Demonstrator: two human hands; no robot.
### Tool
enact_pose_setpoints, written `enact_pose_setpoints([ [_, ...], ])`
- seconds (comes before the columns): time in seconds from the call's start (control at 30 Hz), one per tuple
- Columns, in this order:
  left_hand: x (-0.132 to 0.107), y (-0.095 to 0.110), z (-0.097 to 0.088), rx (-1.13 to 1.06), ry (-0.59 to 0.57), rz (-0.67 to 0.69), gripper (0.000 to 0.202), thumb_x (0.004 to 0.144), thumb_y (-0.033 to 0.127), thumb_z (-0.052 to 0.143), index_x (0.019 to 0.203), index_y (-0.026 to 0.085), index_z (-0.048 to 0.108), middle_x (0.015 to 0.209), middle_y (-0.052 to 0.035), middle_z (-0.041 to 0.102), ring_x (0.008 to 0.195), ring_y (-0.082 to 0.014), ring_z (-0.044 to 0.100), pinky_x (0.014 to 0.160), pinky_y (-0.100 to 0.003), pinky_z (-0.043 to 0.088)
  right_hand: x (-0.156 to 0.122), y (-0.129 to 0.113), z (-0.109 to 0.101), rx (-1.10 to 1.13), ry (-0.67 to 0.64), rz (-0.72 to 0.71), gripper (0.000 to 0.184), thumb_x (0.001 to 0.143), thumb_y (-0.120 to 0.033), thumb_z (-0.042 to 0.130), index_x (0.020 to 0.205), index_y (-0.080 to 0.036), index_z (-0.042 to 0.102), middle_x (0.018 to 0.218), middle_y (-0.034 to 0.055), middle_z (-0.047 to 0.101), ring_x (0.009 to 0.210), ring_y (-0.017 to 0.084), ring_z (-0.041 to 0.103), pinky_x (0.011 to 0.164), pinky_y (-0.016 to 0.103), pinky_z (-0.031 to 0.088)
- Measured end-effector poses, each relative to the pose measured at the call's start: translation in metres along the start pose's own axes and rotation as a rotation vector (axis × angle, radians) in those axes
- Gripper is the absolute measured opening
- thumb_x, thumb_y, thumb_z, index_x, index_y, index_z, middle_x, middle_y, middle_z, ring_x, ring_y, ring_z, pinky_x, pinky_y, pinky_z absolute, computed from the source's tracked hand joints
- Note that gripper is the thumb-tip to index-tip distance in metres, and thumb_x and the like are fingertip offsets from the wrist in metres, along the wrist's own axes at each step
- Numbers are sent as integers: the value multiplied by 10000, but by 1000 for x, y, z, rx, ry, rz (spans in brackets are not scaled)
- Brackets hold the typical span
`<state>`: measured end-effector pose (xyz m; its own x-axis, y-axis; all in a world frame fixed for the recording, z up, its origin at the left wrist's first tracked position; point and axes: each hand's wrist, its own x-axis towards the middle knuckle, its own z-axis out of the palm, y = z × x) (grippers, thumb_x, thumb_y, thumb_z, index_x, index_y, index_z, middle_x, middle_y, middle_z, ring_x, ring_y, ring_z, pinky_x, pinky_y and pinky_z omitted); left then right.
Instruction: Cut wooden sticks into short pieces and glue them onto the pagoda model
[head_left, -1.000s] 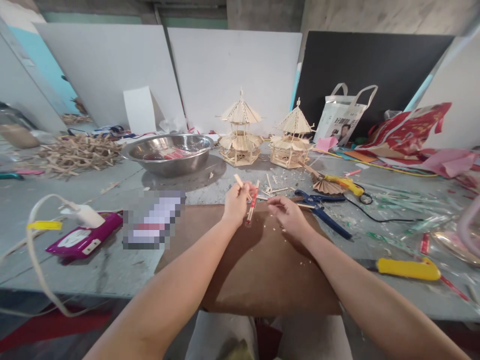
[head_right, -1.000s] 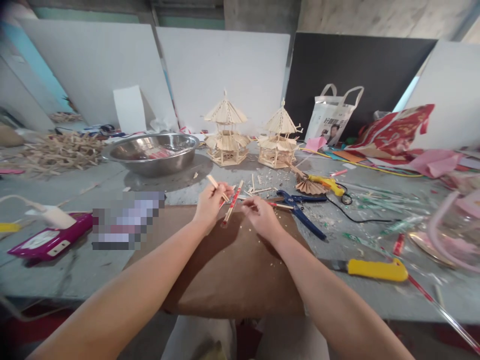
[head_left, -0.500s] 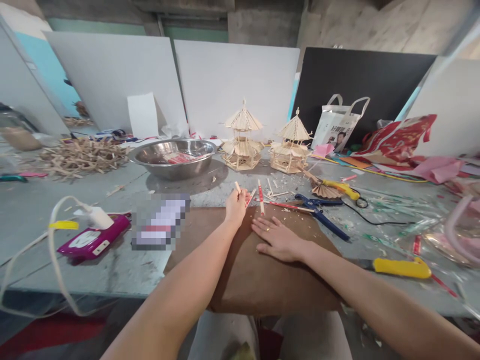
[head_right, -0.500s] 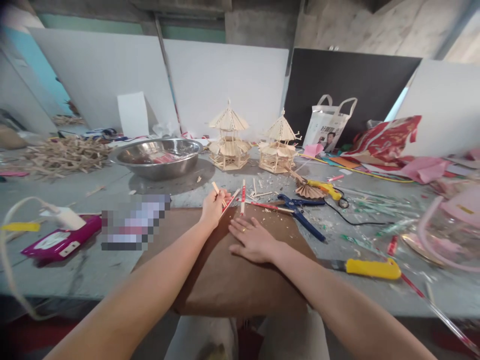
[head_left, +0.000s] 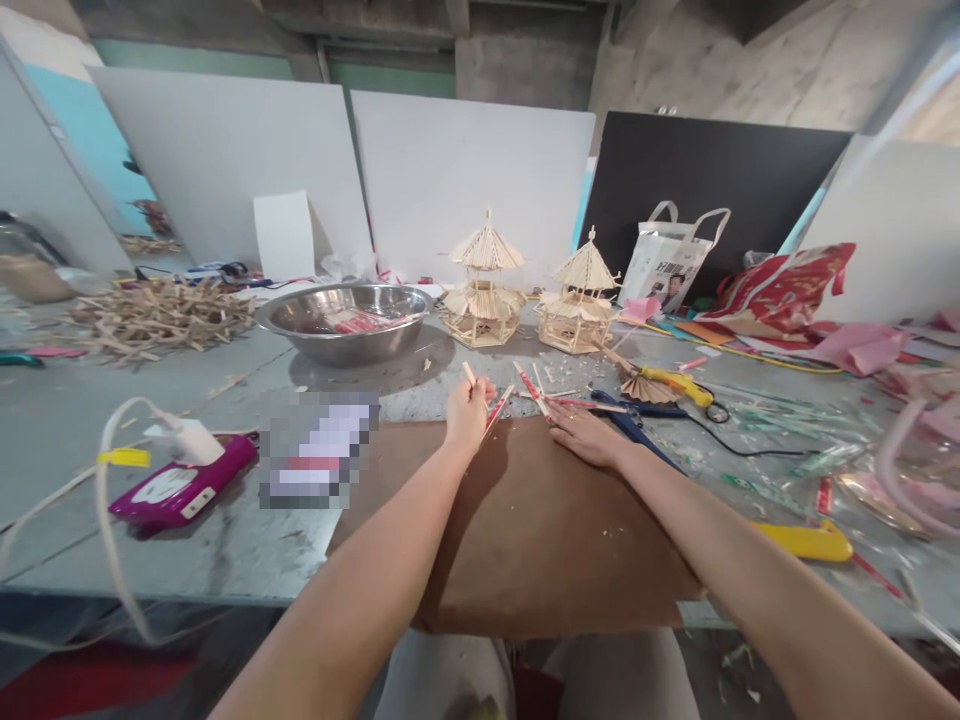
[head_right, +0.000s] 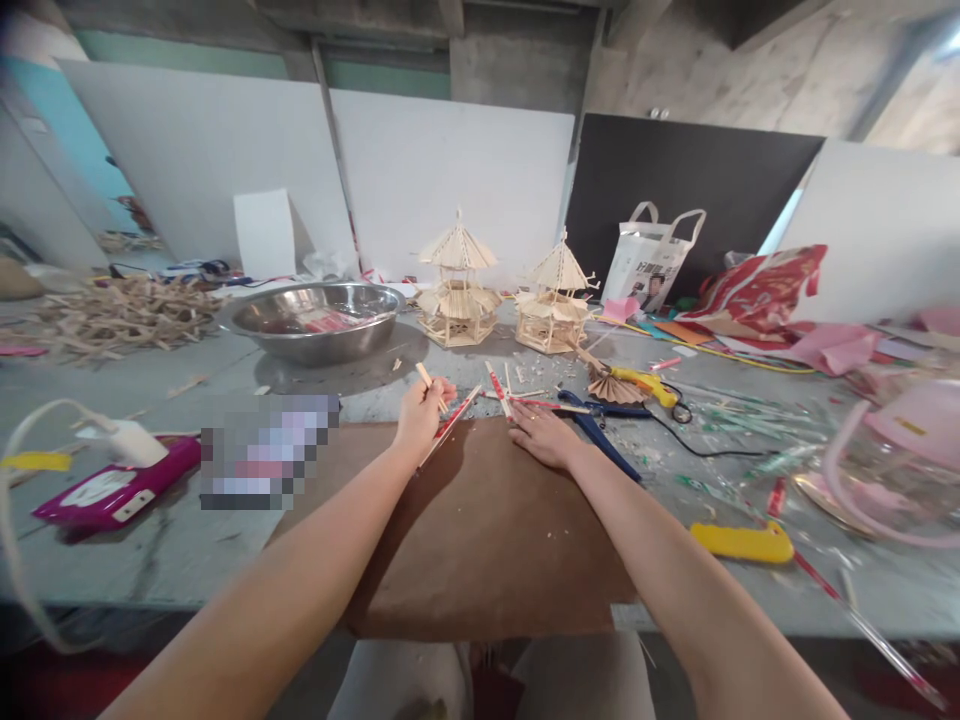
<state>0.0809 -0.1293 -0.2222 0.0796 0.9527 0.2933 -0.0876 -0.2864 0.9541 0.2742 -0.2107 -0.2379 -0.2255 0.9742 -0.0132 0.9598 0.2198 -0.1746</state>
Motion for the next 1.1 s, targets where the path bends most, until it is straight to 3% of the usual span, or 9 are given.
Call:
enact_pose_setpoints([
  [0.07, 1, 4, -2, -23, 20, 11, 234, 747, 343, 432, 787, 130, 518, 750, -66, 610, 676, -136, 587, 662, -285, 462, 5, 5, -3, -23, 30, 64, 602, 822, -477, 171, 1296, -115, 254, 1362, 93, 225, 1239, 193, 199, 987, 335, 193],
  [0.17, 3, 13, -5, -33, 60, 54, 239, 750, 348, 426, 799, 132, 516, 741, -62, 605, 674, -140, 589, 644, -281, 460, 9, 4, -13, -73, 91, 191, 492, 824, -407, 260, 1151, -98, 461, 1214, 143, 450, 1127, 221, 393, 898, 324, 309],
  [0.3, 4, 30, -6, -76, 134, 154, 232, 753, 348, 426, 796, 139, 517, 729, -48, 599, 686, -131, 585, 661, -272, 461, 6, -27, -31, -111, 202, 253, 390, 848, -223, 203, 957, -119, 563, 987, 136, 584, 966, 195, 503, 827, 318, 343],
  [0.37, 2, 41, -5, -118, 161, 193, 238, 755, 359, 426, 804, 145, 516, 734, -44, 600, 689, -126, 583, 667, -272, 463, 3, -56, -34, -120, 307, 122, 350, 839, -212, 239, 914, -135, 572, 949, 114, 594, 935, 183, 505, 820, 305, 345],
  [0.5, -4, 58, 1, -155, 128, 238, 260, 751, 386, 436, 832, 153, 518, 766, -45, 608, 709, -126, 584, 667, -268, 462, -2, -117, -20, -41, 239, -385, 347, 810, -320, 345, 1067, -154, 510, 1119, 89, 527, 1083, 199, 397, 923, 361, 264],
  [0.6, -10, 63, 6, -118, 74, 239, 272, 753, 391, 436, 840, 148, 522, 766, -54, 616, 708, -132, 584, 644, -260, 457, -1, -138, -2, 26, 84, -470, 472, 809, -445, 294, 1188, -187, 405, 1269, 79, 395, 1171, 225, 297, 948, 458, 209],
  [0.67, -12, 63, 10, -59, 42, 231, 278, 760, 392, 423, 843, 147, 524, 765, -58, 619, 696, -137, 582, 610, -251, 448, 0, -134, 6, 34, 21, -385, 493, 816, -464, 247, 1222, -208, 362, 1299, 76, 355, 1200, 237, 251, 943, 515, 174],
  [0.8, -17, 52, 15, 126, -35, 242, 282, 779, 390, 383, 819, 156, 535, 765, -53, 622, 696, -143, 574, 613, -245, 423, 0, -109, 9, 33, 68, -196, 514, 822, -475, 208, 1251, -215, 316, 1340, 73, 284, 1226, 240, 199, 947, 514, 161],
  [1.1, -34, 7, 3, 378, -62, 48, 240, 759, 354, 395, 719, 175, 549, 689, -40, 620, 646, -149, 564, 620, -253, 401, -5, -103, 6, 121, 101, -152, 507, 813, -445, 269, 1282, -253, 256, 1355, 66, 252, 1234, 249, 185, 940, 538, 154],
])
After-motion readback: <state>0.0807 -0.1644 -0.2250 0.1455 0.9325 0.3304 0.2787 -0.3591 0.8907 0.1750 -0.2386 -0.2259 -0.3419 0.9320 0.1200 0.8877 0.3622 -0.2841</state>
